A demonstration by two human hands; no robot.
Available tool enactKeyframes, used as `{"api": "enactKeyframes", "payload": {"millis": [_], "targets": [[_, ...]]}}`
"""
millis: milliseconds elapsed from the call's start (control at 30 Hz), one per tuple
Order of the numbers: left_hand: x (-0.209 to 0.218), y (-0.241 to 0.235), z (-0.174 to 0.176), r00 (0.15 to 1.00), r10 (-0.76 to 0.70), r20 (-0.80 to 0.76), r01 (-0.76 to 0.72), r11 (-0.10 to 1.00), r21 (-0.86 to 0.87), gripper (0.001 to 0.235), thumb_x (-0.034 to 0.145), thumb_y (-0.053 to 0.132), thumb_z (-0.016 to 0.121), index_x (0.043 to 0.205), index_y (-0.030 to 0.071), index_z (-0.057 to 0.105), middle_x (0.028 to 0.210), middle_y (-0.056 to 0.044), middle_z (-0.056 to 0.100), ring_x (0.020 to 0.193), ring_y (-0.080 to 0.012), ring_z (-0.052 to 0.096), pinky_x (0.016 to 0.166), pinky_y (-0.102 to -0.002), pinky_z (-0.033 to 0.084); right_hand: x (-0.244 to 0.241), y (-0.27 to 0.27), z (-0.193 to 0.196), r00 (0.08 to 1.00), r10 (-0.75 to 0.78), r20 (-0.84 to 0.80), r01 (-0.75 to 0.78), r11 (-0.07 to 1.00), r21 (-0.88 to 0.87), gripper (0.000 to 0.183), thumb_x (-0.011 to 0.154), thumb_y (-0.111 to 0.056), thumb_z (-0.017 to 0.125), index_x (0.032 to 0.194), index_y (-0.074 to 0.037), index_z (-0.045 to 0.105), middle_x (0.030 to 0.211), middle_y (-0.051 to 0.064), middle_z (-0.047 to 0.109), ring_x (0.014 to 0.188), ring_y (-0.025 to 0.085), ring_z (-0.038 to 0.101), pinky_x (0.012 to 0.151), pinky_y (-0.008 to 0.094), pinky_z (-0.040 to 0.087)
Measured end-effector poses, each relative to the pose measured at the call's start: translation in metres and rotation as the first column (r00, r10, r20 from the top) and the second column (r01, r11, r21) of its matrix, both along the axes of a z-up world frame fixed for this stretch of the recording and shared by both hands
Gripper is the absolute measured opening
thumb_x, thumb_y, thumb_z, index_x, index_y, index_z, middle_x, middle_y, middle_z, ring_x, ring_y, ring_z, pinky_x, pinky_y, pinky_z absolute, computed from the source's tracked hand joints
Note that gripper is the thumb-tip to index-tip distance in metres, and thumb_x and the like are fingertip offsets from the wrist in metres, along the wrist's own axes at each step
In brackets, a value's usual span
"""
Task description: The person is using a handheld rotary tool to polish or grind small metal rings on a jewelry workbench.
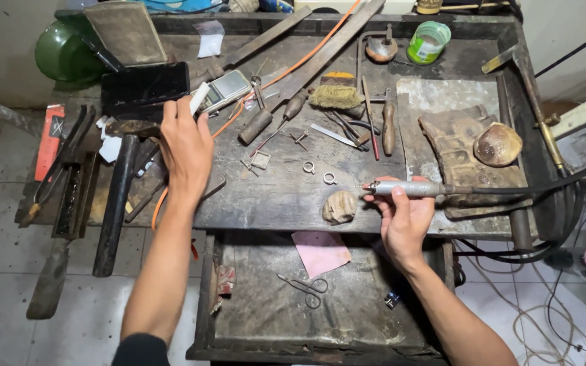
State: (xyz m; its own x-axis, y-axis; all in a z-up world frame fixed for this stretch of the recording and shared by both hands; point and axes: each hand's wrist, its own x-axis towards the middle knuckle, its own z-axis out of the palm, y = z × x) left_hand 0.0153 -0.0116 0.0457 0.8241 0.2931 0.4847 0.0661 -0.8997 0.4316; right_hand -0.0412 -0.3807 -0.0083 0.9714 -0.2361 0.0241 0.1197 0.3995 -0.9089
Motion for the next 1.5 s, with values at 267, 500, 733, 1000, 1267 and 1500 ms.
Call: {"api": "enactKeyframes", "payload": {"millis": [267,500,733,1000,1267,1500], "targets": [[-0.069,-0.112,0.011,0.900,-0.418,0.125,0.353,0.527,-0.774,0.032,0.096,-0.001,0.061,0.127,-0.010,0.062,0.104,-0.020,0.056,0.083,-0.0351,0.069,0.075,-0.043,0.058,-0.001,0.002,0.005,1.000,0.017,-0.012,-0.016,1.000,0.027,0.037,0.105,-0.007,0.052,0.132,-0.011,0.028,0.110,0.030,0.064,0.091,0.044,0.074,0.076,0.045,0.069],[-0.100,-0.178,-0.046,0.871,-0.466,0.155,0.092,-0.155,-0.984,0.044,0.094,0.004,0.070,0.133,-0.013,0.058,0.109,-0.030,0.066,0.077,-0.0336,0.075,0.067,-0.048,0.068,-0.007,0.000,-0.005,0.993,0.031,0.117,-0.044,0.994,0.103,0.042,0.103,-0.011,0.056,0.133,-0.012,0.026,0.106,0.030,0.063,0.087,0.043,0.075,0.077,0.047,0.070],[-0.099,-0.181,-0.022,0.854,-0.485,0.187,0.103,-0.194,-0.976,0.041,0.097,0.006,0.066,0.133,-0.012,0.058,0.108,-0.031,0.068,0.086,-0.0363,0.075,0.074,-0.052,0.068,-0.014,0.014,0.000,0.975,0.056,0.213,-0.077,0.993,0.094,0.043,0.102,-0.011,0.056,0.131,-0.011,0.024,0.101,0.032,0.061,0.086,0.045,0.074,0.078,0.051,0.069],[-0.096,-0.181,-0.017,0.845,-0.500,0.190,0.046,-0.286,-0.957,0.043,0.101,0.010,0.062,0.136,-0.013,0.055,0.110,-0.031,0.068,0.091,-0.0335,0.073,0.080,-0.052,0.066,-0.008,0.009,-0.025,0.974,0.063,0.219,-0.058,0.998,-0.025,0.043,0.103,-0.014,0.057,0.129,-0.012,0.023,0.101,0.025,0.061,0.089,0.032,0.073,0.084,0.047,0.068],[-0.092,-0.178,-0.019,0.840,-0.514,0.174,0.021,-0.290,-0.957,0.043,0.100,0.010,0.062,0.135,-0.015,0.055,0.109,-0.033,0.068,0.091,-0.0354,0.074,0.080,-0.052,0.066,-0.005,0.015,-0.018,0.976,0.070,0.208,-0.061,0.997,-0.051,0.042,0.104,-0.014,0.057,0.129,-0.012,0.024,0.100,0.024,0.063,0.086,0.028,0.073,0.082,0.045,0.068],[-0.092,-0.177,-0.013,0.839,-0.515,0.174,0.018,-0.294,-0.956,0.043,0.101,0.010,0.062,0.135,-0.015,0.056,0.108,-0.034,0.069,0.091,-0.0348,0.074,0.080,-0.051,0.066,-0.006,0.022,-0.007,0.977,0.080,0.196,-0.070,0.996,-0.057,0.041,0.103,-0.013,0.058,0.128,-0.010,0.025,0.101,0.025,0.064,0.086,0.028,0.073,0.080,0.044,0.069]]}}
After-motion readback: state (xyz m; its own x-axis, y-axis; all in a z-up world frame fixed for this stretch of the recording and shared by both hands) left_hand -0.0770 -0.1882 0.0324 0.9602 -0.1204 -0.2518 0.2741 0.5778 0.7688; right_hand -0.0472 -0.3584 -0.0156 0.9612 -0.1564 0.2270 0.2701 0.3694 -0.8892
